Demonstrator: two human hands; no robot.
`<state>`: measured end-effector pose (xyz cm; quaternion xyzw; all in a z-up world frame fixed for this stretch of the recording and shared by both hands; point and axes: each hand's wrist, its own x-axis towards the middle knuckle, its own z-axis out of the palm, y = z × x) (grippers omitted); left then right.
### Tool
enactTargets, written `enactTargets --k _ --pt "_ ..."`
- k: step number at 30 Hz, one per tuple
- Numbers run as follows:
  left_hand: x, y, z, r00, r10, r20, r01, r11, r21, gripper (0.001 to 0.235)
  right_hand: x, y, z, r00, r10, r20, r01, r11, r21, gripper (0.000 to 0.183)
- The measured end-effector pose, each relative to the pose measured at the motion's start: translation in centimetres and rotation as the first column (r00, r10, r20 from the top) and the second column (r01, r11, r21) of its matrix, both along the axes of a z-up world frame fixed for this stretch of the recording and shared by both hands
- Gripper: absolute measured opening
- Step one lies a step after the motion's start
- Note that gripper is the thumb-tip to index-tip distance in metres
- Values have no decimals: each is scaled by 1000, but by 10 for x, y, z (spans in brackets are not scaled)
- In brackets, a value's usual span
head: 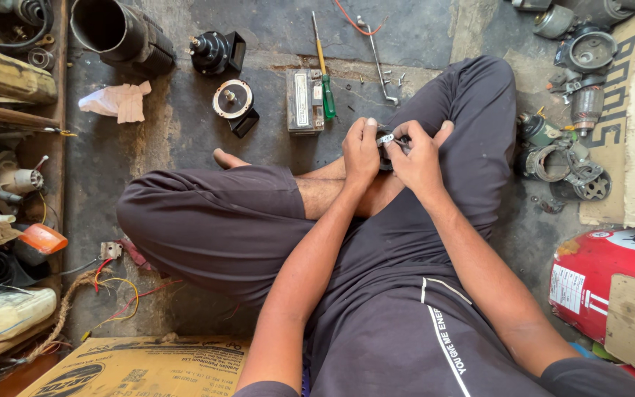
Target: The person sits on the floor and uses a screwdriver to disassemble a small black electrical component. They remove screws, separate the housing, and manipulate internal parts before reassembling the unit.
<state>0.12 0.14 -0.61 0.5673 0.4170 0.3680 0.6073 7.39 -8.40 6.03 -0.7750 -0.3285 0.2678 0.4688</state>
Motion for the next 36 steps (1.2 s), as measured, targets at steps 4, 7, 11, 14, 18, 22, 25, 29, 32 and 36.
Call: enactTargets --k 4,7,11,14,18,22,25,29,32,36 --pt "4 1 -10 999 27 -38 -22 992 126 31 5 2 -19 946 0 324 -51 987 151 18" --pt "6 2 -16 999 19 -50 -13 992 125 31 9 7 -33 961 -54 272 20 992 125 17" --pt "4 1 -17 999 1 -42 1 998 64 33 11 6 -44 937 -35 348 -31 983 181 18" --pt "3 2 -13 1000 -8 -30 8 1000 -12 34 17 4 -44 981 15 196 -42 990 131 18" --pt "2 3 -8 1000 2 -7 -3 1000 -21 33 17 6 -44 992 -4 129 -6 997 74 19" --pt "2 2 -6 1000 10 -29 -11 1000 -19 34 7 10 -43 904 -47 425 7 995 95 18" --pt "2 3 -3 1000 14 9 -13 999 -42 35 9 9 -36 949 -22 316 -19 992 125 18" --pt "-2 2 0 996 19 83 -8 991 -130 35 12 3 -32 994 103 38 -109 971 213 19" --pt "-4 1 2 998 25 54 -18 993 -115 36 12 6 -35 998 46 53 -50 996 75 19" --pt "-2 1 1 1000 26 -18 -27 997 -68 37 14 14 -44 994 -12 111 2 996 94 19"
